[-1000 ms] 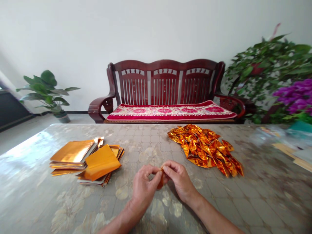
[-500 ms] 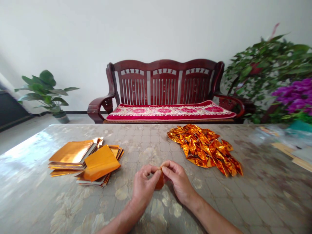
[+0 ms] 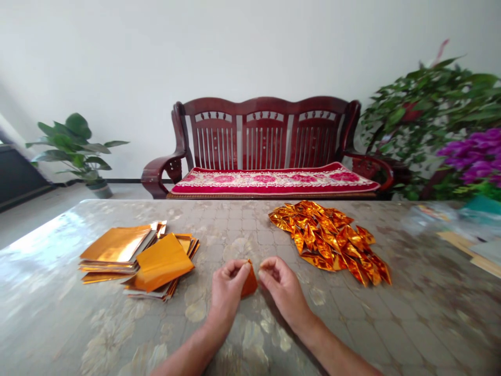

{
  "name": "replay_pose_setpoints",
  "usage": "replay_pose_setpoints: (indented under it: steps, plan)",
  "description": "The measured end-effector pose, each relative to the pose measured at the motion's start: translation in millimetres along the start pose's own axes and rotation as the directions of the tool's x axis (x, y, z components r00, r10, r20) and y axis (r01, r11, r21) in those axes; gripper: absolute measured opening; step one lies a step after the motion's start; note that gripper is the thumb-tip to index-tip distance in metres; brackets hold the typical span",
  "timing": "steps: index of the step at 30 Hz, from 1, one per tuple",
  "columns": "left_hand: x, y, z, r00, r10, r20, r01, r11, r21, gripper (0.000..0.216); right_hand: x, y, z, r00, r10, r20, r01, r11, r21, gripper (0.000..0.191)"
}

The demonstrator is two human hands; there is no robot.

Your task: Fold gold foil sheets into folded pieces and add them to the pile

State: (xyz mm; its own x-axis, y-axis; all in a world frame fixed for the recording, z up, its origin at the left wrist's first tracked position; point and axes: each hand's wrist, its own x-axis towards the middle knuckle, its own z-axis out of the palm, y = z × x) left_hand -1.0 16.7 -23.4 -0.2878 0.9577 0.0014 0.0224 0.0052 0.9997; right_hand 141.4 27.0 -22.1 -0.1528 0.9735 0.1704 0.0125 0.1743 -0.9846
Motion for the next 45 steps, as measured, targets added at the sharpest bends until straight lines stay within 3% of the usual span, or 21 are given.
replay_pose_setpoints:
  steps: [2, 6, 8, 12, 15, 19, 24, 27, 34, 39, 45]
  plan:
    - [4.1, -2.2, -0.6, 0.998, -0.045, -0.037, 0.040, 0.991, -0.125, 0.023, -3.2, -1.3, -0.4, 0.979, -0.200, 0.043, 0.204, 0.951, -0.231, 0.011]
    - [5.5, -0.3, -0.2, 0.990, -0.131, -0.052, 0.108, 0.943, -0.316, 0.025, -8.9, -7.3, 0.1, 0.876, -0.392, 0.282, 0.478, 0.785, -0.393, 0.058]
    - [4.6, 1.7, 0.4, 0.982, -0.185, -0.029, 0.159, 0.902, -0.401, 0.029, -9.9, -7.3, 1.4, 0.845, -0.413, 0.341, 0.533, 0.710, -0.460, 0.065]
    - [2.6, 5.1, 1.0, 0.969, -0.239, 0.070, 0.240, 0.825, -0.511, 0.035, -8.5, -1.3, 2.9, 0.826, -0.456, 0.331, 0.560, 0.599, -0.573, 0.058]
    - [1.0, 8.7, 0.2, 0.964, -0.233, 0.131, 0.266, 0.791, -0.551, 0.036, -6.0, 1.4, 0.8, 0.818, -0.493, 0.298, 0.568, 0.603, -0.560, 0.050]
    - [-0.9, 13.7, -0.6, 0.953, -0.251, 0.171, 0.303, 0.779, -0.549, 0.043, -2.1, -0.2, -2.9, 0.870, -0.451, 0.198, 0.492, 0.790, -0.364, 0.031]
    - [-1.3, 14.7, -0.1, 0.964, -0.174, 0.203, 0.255, 0.829, -0.498, 0.042, 0.0, -4.3, -3.8, 0.981, -0.186, 0.054, 0.188, 0.981, -0.045, 0.024]
    - [0.1, 13.5, -0.4, 0.979, -0.120, 0.165, 0.184, 0.870, -0.457, 0.039, -0.5, -8.1, -2.8, 0.996, -0.054, 0.073, 0.048, 0.996, 0.076, 0.030]
    - [1.8, 12.0, -4.4, 0.996, -0.035, 0.079, 0.058, 0.949, -0.310, 0.033, 0.8, -5.7, 0.2, 0.996, 0.089, -0.030, -0.081, 0.976, 0.203, 0.035]
    - [3.5, 13.8, -6.9, 0.999, -0.045, 0.028, 0.051, 0.958, -0.281, 0.035, 6.8, 1.2, -4.7, 0.974, 0.108, -0.198, -0.064, 0.973, 0.220, 0.032]
    - [7.2, 14.1, -6.5, 0.995, -0.056, 0.083, 0.072, 0.976, -0.206, 0.034, 8.1, 0.6, -9.2, 0.978, 0.084, -0.191, -0.059, 0.989, 0.132, 0.027]
